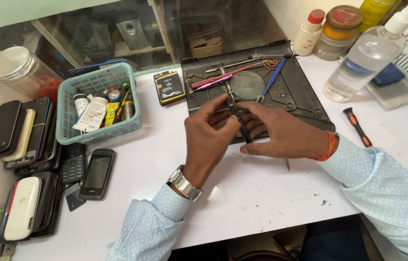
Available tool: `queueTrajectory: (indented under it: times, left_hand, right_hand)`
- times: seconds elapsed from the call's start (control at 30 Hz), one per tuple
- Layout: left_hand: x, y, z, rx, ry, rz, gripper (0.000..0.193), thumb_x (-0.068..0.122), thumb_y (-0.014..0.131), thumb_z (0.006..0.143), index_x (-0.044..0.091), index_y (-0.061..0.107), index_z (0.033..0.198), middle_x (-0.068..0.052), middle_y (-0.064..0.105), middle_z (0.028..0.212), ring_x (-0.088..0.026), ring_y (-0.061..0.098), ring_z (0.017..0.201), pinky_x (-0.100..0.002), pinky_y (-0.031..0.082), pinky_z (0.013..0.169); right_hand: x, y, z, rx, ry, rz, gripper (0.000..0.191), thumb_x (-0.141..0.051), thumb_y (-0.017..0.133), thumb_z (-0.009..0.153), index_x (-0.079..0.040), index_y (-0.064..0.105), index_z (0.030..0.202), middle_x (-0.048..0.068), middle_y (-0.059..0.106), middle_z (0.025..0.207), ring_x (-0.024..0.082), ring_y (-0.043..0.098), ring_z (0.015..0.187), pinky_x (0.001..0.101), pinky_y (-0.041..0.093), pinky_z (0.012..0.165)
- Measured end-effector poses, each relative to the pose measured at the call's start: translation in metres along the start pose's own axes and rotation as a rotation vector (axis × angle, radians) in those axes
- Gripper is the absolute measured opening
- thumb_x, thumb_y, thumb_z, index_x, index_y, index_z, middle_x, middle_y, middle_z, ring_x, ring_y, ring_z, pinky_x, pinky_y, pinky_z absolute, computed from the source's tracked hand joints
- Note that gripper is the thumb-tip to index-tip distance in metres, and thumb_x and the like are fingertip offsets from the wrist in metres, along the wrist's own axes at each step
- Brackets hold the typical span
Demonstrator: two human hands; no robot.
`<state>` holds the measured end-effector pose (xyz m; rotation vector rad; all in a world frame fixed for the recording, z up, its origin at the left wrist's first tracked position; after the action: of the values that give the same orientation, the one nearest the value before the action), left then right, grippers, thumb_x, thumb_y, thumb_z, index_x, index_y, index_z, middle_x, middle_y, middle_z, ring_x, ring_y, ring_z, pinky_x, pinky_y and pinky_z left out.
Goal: The person removes the back cover of a feature phone, takes out the old battery, and inserts a new battery. They then reattach the back cover and press the edges to secure it.
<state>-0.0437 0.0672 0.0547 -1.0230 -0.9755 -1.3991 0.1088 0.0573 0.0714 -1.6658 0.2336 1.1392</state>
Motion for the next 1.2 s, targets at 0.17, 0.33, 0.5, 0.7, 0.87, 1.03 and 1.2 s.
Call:
queueTrajectory:
  times: [0.17, 0.33, 0.5, 0.7, 0.87, 1.03, 1.2]
  left_hand:
    - [0.0000, -0.0025, 0.0043, -0.079, -0.011, 0.067, 0.052, 0.008, 0.071, 0.085, -0.008, 0.062, 0.134, -0.018, 0.075, 0.121, -0.022, 0.076, 0.109, -0.032, 0.063, 0.094]
    - [-0.0001, 0.0007, 0.0052, -0.133, -0.039, 0.031, 0.057, 0.007, 0.072, 0.083, -0.009, 0.058, 0.136, -0.018, 0.072, 0.125, -0.022, 0.074, 0.110, -0.032, 0.063, 0.094]
    - [-0.0030, 0.0013, 0.0076, -0.135, -0.085, -0.006, 0.059, 0.005, 0.075, 0.081, -0.008, 0.058, 0.136, -0.018, 0.072, 0.124, -0.022, 0.075, 0.109, -0.031, 0.064, 0.091]
    - [-0.0071, 0.0023, 0.0060, -0.118, -0.140, -0.118, 0.060, 0.002, 0.075, 0.081, -0.007, 0.058, 0.137, -0.019, 0.070, 0.127, -0.024, 0.074, 0.111, -0.032, 0.064, 0.091]
    - [-0.0073, 0.0032, 0.0061, -0.126, -0.153, -0.138, 0.062, 0.000, 0.074, 0.082, -0.006, 0.055, 0.140, -0.019, 0.067, 0.133, -0.023, 0.072, 0.116, -0.032, 0.062, 0.098]
    - [-0.0077, 0.0050, 0.0075, -0.134, -0.151, -0.173, 0.067, -0.003, 0.074, 0.081, -0.004, 0.050, 0.144, -0.019, 0.062, 0.138, -0.023, 0.069, 0.119, -0.032, 0.060, 0.101]
    - [-0.0086, 0.0056, 0.0060, -0.152, -0.124, -0.190, 0.066, -0.004, 0.072, 0.083, -0.004, 0.050, 0.145, -0.019, 0.062, 0.140, -0.024, 0.068, 0.122, -0.033, 0.059, 0.105]
  right_hand:
    - [0.0011, -0.0007, -0.0008, -0.046, 0.059, 0.160, 0.094, -0.026, 0.083, 0.076, 0.000, 0.033, 0.151, 0.013, 0.072, 0.120, 0.018, 0.074, 0.101, 0.0321, 0.061, 0.090]
    - [0.0016, -0.0032, -0.0014, -0.075, 0.083, 0.253, 0.096, -0.021, 0.083, 0.076, 0.000, 0.031, 0.154, 0.011, 0.074, 0.116, 0.015, 0.073, 0.094, 0.0309, 0.062, 0.085]
    - [0.0045, -0.0052, -0.0008, -0.076, 0.094, 0.214, 0.101, -0.024, 0.084, 0.074, -0.001, 0.029, 0.156, 0.011, 0.075, 0.115, 0.015, 0.074, 0.094, 0.0305, 0.062, 0.086]
    - [0.0066, -0.0051, 0.0008, -0.020, 0.074, 0.147, 0.104, -0.027, 0.085, 0.072, -0.001, 0.028, 0.156, 0.012, 0.074, 0.120, 0.016, 0.075, 0.096, 0.0306, 0.061, 0.089]
    - [0.0062, -0.0061, 0.0003, 0.003, 0.044, 0.149, 0.102, -0.026, 0.085, 0.074, 0.000, 0.030, 0.156, 0.013, 0.076, 0.118, 0.016, 0.076, 0.095, 0.0305, 0.062, 0.089]
    - [0.0076, -0.0082, -0.0006, 0.031, 0.026, 0.130, 0.102, -0.026, 0.085, 0.074, 0.002, 0.030, 0.155, 0.014, 0.075, 0.120, 0.017, 0.076, 0.098, 0.0308, 0.061, 0.091]
    - [0.0066, -0.0088, -0.0004, 0.051, -0.012, 0.145, 0.102, -0.025, 0.087, 0.074, 0.005, 0.031, 0.154, 0.016, 0.074, 0.123, 0.018, 0.074, 0.106, 0.0316, 0.060, 0.093]
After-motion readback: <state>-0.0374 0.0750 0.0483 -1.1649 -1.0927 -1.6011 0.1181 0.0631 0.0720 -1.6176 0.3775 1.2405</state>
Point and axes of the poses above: each hand's wrist, its own z-axis towards the middle knuckle, its own y-axis out of the palm, x = y × z, the point moved 6 cm from there along z, towards the middle knuckle
